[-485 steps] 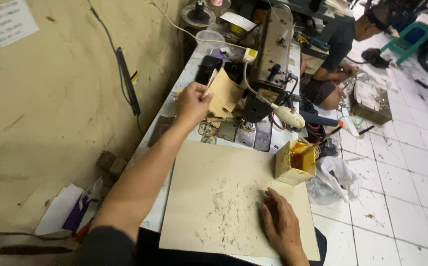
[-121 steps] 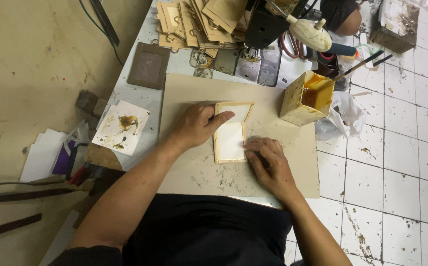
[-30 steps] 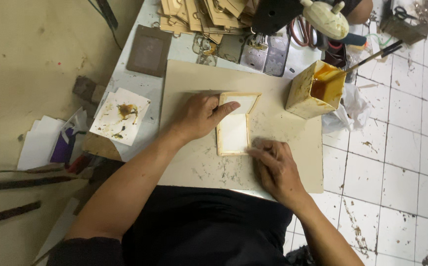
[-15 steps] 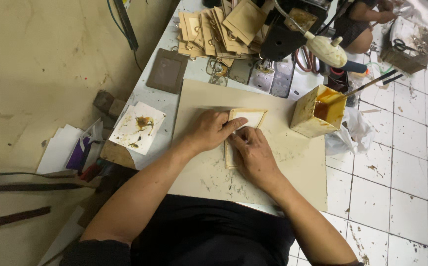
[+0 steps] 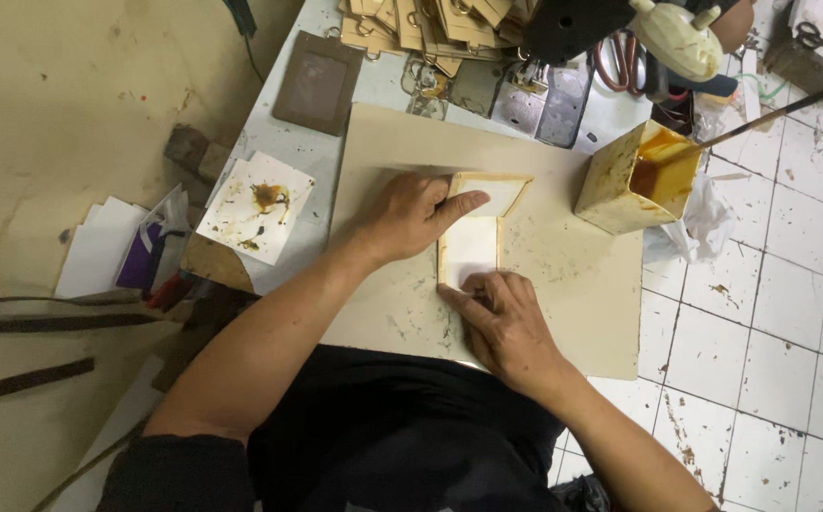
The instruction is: The person assembles small keychain-like items by inserting white rectangular inserts into brown leather-like frames, then closing and stacking them. The person repeatedly picks up frames, inserts the white pieces, closes the items, and places them aside on the table.
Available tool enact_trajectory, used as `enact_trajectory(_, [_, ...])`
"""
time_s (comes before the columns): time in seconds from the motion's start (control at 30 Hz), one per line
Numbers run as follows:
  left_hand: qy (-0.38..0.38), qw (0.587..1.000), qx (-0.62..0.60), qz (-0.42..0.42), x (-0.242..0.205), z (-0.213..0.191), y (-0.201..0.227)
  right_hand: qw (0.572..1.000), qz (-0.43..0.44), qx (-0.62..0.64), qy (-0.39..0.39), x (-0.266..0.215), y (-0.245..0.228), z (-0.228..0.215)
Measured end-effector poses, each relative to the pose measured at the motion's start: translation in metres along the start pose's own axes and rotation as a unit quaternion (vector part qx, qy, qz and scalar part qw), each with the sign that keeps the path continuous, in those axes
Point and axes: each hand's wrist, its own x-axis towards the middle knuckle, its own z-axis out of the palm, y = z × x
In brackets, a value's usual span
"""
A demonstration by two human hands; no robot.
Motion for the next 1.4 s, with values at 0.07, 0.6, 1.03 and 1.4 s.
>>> enact_trajectory(0.07, [-0.008, 1.000, 0.008, -0.001, -0.004, -0.006, 0.008, 0.999, -0.034, -0.007, 0.001, 0.008, 0.003, -0.009])
enact_trajectory(0.6, [-0.020, 1.000, 0.009, 0.008, -0.001, -0.007, 0.003, 0.974, -0.188, -0.127, -0.014, -0.013, 0.073, -0.040])
enact_trajectory(1.03, [-0.015, 1.000, 0.005, 0.021, -0.001, -0.004, 0.000, 0.983, -0.150, -0.109, 0.002, -0.025, 0.070, -0.036])
enact_trajectory(1.4, [-0.020, 0.999, 0.009, 0.023, -0.001, -0.005, 0.000, 0.974, -0.149, -0.170, 0.025, -0.032, 0.063, -0.035])
